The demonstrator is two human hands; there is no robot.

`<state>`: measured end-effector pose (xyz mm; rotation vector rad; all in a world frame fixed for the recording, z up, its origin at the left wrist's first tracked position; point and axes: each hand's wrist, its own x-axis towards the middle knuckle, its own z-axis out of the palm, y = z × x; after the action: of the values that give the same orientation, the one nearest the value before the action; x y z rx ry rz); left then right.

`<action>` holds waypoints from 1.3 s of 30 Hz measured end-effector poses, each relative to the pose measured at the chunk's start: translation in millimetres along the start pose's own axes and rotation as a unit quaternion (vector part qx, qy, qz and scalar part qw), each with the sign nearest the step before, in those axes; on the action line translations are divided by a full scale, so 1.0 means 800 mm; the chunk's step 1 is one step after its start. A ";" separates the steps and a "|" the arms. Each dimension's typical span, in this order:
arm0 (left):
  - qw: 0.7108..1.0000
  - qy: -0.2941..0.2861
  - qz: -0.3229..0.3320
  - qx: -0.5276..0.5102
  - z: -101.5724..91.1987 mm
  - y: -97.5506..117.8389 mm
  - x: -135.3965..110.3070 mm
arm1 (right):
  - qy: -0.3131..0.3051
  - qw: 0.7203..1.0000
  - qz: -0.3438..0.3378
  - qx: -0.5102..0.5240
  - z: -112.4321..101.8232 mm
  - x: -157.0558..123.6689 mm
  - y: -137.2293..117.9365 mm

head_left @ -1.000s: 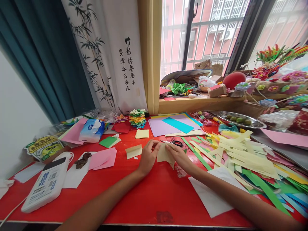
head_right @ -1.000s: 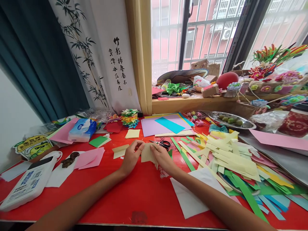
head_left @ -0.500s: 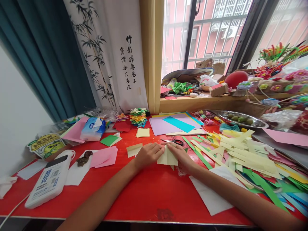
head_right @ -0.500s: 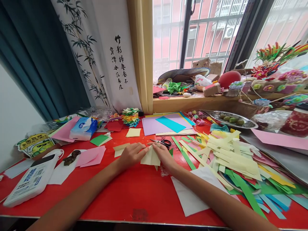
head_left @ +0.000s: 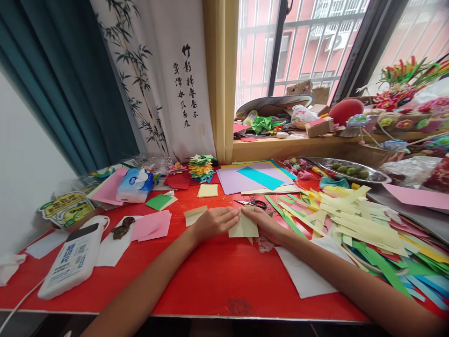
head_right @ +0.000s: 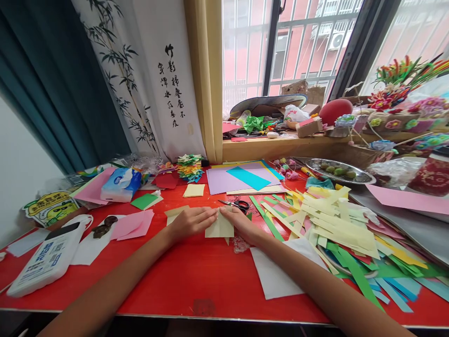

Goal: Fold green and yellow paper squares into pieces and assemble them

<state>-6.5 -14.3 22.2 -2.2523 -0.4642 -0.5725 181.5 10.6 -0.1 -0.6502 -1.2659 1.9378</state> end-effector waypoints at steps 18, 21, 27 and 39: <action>0.997 -0.022 -0.069 -0.024 0.009 -0.001 -0.013 | -0.002 1.000 -0.012 0.019 -0.006 0.006 0.005; 0.997 -0.016 -0.071 -0.036 0.010 0.000 -0.014 | 0.002 1.000 -0.016 0.017 -0.007 0.005 0.005; 0.995 -0.013 -0.079 -0.058 0.010 0.001 -0.013 | 0.024 1.000 -0.016 -0.004 -0.004 0.004 0.003; 0.973 0.036 -0.175 -0.143 0.017 0.017 0.003 | 0.025 0.995 -0.065 -0.069 -0.007 0.005 0.011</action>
<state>5.3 -12.6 7.0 -2.4251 -0.7954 -0.9501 181.2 14.7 -10.3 -0.6640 -1.3837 1.7301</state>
